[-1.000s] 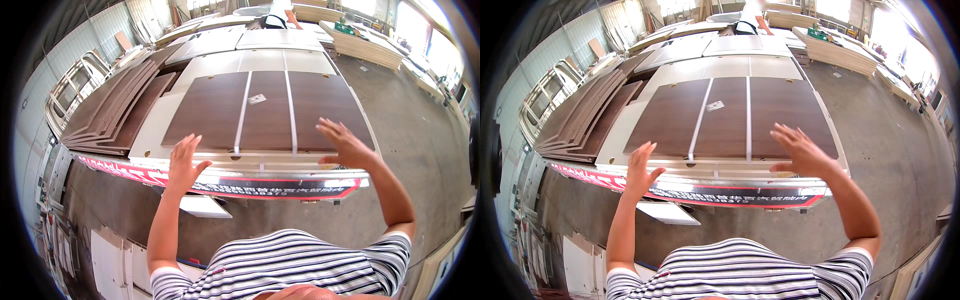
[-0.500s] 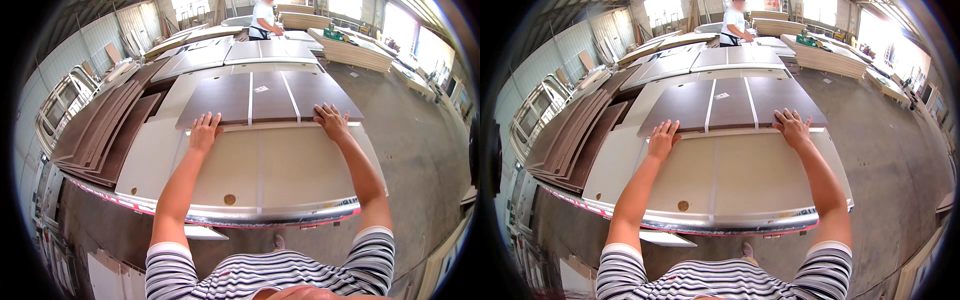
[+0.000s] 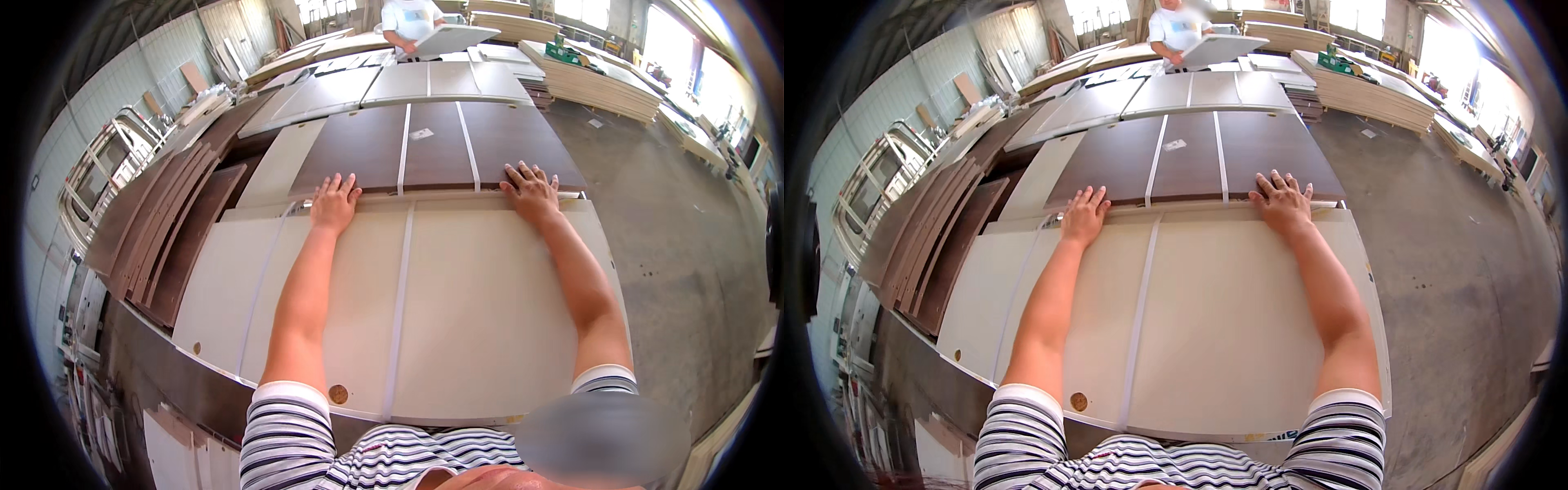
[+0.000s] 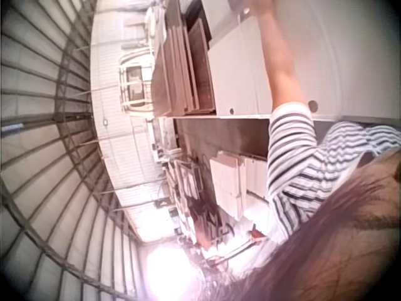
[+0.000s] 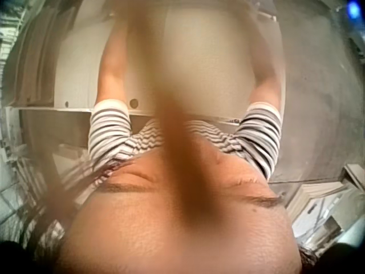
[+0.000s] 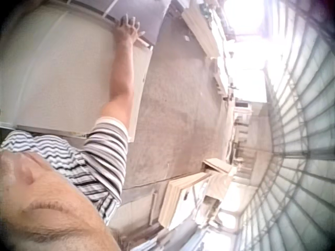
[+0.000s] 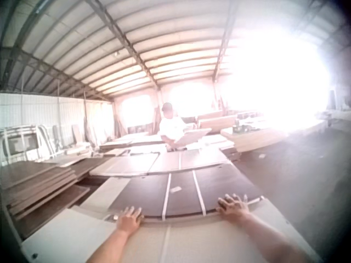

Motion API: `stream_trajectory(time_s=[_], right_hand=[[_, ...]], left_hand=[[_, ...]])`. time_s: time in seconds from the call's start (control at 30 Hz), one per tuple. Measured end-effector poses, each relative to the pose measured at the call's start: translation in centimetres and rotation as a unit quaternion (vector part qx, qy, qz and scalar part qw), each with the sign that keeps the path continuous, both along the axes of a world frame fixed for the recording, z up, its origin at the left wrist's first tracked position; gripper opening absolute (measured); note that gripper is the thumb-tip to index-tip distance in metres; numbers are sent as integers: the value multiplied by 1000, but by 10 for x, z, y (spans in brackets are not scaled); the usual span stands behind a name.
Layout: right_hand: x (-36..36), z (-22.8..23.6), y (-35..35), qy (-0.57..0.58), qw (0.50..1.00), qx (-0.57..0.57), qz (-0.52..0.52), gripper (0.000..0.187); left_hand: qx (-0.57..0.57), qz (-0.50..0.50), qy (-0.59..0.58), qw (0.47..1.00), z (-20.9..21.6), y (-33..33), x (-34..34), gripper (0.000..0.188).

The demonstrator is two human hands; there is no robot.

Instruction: The person picks up white boards and brown boards from a stack on a pallet jack and places them onto a truck bed, organizing them side-by-side in rows.

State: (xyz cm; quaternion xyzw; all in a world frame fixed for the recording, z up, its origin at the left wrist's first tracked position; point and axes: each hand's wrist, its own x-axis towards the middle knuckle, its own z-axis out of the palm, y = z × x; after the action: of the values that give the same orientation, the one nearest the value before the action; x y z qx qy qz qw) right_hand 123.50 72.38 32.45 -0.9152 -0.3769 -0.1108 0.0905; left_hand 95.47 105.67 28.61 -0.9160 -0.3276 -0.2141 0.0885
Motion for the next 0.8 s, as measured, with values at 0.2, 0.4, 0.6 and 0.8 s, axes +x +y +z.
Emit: stream_trajectory(time_s=[0.2, 0.4, 0.6, 0.8], right_hand=[[52, -1, -13, 12, 999, -5, 41, 62], [83, 4, -65, -10, 996, 20, -89, 83], [97, -22, -70, -16, 997, 68, -32, 77], [105, -19, -74, -28, 993, 112, -34, 67]], left_hand=[[17, 18, -13, 1000, 2, 16, -6, 56], [13, 10, -41, 999, 0, 2, 1, 60], [2, 44, -34, 998, 7, 4, -18, 62], [-3, 60, -23, 998, 2, 19, -3, 61]])
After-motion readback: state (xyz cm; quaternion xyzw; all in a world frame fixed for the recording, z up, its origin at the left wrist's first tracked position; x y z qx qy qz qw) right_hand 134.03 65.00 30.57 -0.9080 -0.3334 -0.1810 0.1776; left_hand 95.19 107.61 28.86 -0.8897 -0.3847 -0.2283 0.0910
